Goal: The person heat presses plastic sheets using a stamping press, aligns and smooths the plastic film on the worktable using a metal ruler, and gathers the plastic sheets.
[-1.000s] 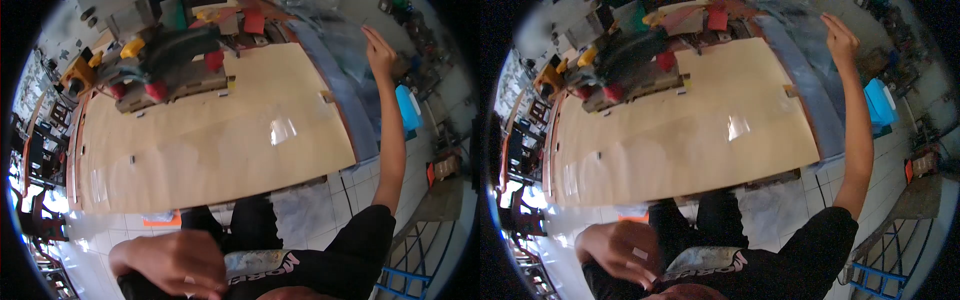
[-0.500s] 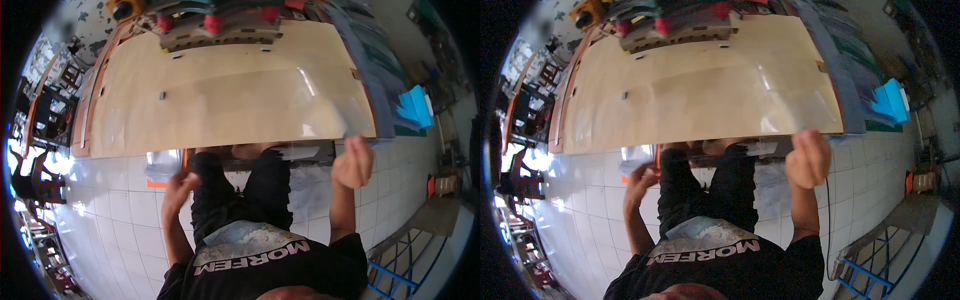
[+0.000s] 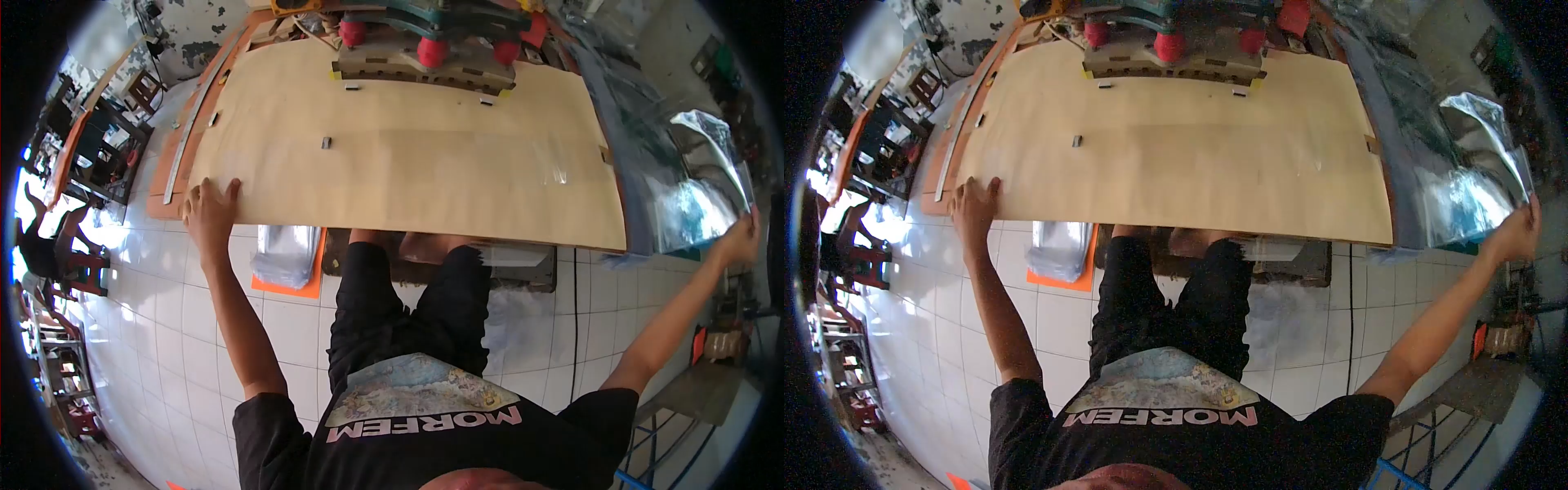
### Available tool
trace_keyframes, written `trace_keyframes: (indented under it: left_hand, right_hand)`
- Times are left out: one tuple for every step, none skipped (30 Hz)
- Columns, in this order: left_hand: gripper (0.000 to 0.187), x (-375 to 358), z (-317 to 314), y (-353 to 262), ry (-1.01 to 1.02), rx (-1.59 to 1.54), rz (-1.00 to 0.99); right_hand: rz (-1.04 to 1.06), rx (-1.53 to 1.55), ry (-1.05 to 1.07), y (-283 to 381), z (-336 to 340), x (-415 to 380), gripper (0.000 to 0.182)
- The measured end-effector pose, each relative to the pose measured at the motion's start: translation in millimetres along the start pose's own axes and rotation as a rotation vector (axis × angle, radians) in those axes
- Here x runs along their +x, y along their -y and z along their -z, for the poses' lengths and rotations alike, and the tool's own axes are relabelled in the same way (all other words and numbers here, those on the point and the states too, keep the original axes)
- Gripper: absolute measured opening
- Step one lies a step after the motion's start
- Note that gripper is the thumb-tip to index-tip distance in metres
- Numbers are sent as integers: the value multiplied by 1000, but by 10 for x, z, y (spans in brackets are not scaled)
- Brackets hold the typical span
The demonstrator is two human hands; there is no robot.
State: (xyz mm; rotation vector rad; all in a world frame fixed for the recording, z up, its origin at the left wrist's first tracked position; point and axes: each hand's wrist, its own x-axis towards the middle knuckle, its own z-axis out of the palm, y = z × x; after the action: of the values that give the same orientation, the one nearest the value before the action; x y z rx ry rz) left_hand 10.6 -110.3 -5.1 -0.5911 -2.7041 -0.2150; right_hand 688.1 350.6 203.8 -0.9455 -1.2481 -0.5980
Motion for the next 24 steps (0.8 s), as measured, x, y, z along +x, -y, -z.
trace_keyframes:
  left_hand:
    - [66, 9, 1, -4, -4, 0, -6]
    - [65, 7, -25, 8, -31, -22, -30]
    - [64, 24, -54, 12, -55, -45, -57]
    - [64, 76, -76, 22, -49, -43, -70]
    - [60, 144, -104, 45, 48, -169, -14]
    - [56, 201, -121, 39, 144, -296, 44]
    - [56, 242, -123, 32, 148, -297, 32]
    - [52, 266, -85, 21, 220, -417, 74]
    - [49, 275, -56, 11, 293, -534, 116]
    - [43, 269, -44, -3, 278, -557, 58]
    - [43, 224, 8, -69, 279, -556, 48]
    - [39, 180, 108, -183, 209, -691, 25]
    - [36, 153, 214, -322, 138, -825, -3]
    - [32, 31, 487, -646, 107, -1003, -53]
    - [30, -181, 824, -1071, 79, -1179, -96]
    - [32, -373, 1087, -1485, 94, -1191, -156]
    - [35, -525, 1257, -1872, 104, -1206, -215]
    - [43, -599, 1299, -2158, 74, -991, -441]
    - [48, -706, 1332, -2532, 130, -1078, -549]
    - [49, -768, 1353, -2892, 151, -1092, -667]
    - [51, -834, 1450, -3218, 286, -1015, -755]
    - [53, -919, 1327, -3553, 174, -979, -884]
    - [56, -1031, 1126, -3890, 60, -940, -1011]
    - [56, -1161, 1024, -4214, 8, -866, -1119]
  right_hand:
    - [-4, -5, -3, 9, 81, 72, 21]
    - [38, -104, -4, 81, 185, 117, 21]
    - [81, -206, 0, 102, 253, 147, 21]
    - [15, -312, -14, 46, 281, 174, 21]
    - [14, -327, -10, 3, 316, 168, 21]
    - [66, -323, -33, -27, 355, 165, 20]
    - [119, -318, -56, -48, 388, 165, 20]
    - [117, -330, -57, -22, 416, 147, 20]
    - [100, -332, -59, 38, 440, 118, 19]
    - [90, -336, -61, 10, 462, 116, 19]
    - [79, -341, -63, -18, 484, 114, 19]
    - [95, -358, -66, -82, 516, 119, 18]
    - [109, -377, -69, -143, 559, 108, 17]
    - [104, -390, -70, -154, 600, 80, 17]
    - [101, -386, -73, -121, 632, 46, 16]
    - [100, -378, -77, -121, 655, 33, 16]
    - [102, -382, -76, -165, 675, 35, 16]
    - [125, -345, -80, -214, 713, 29, 16]
    - [148, -310, -86, -256, 765, 24, 15]
    - [149, -316, -91, -121, 804, -21, 15]
    - [98, -336, -107, 160, 836, -99, 15]
    - [75, -352, -119, 191, 902, -103, 14]
    - [53, -368, -130, 221, 968, -107, 14]
    - [83, -278, -106, 124, 1050, -78, 13]
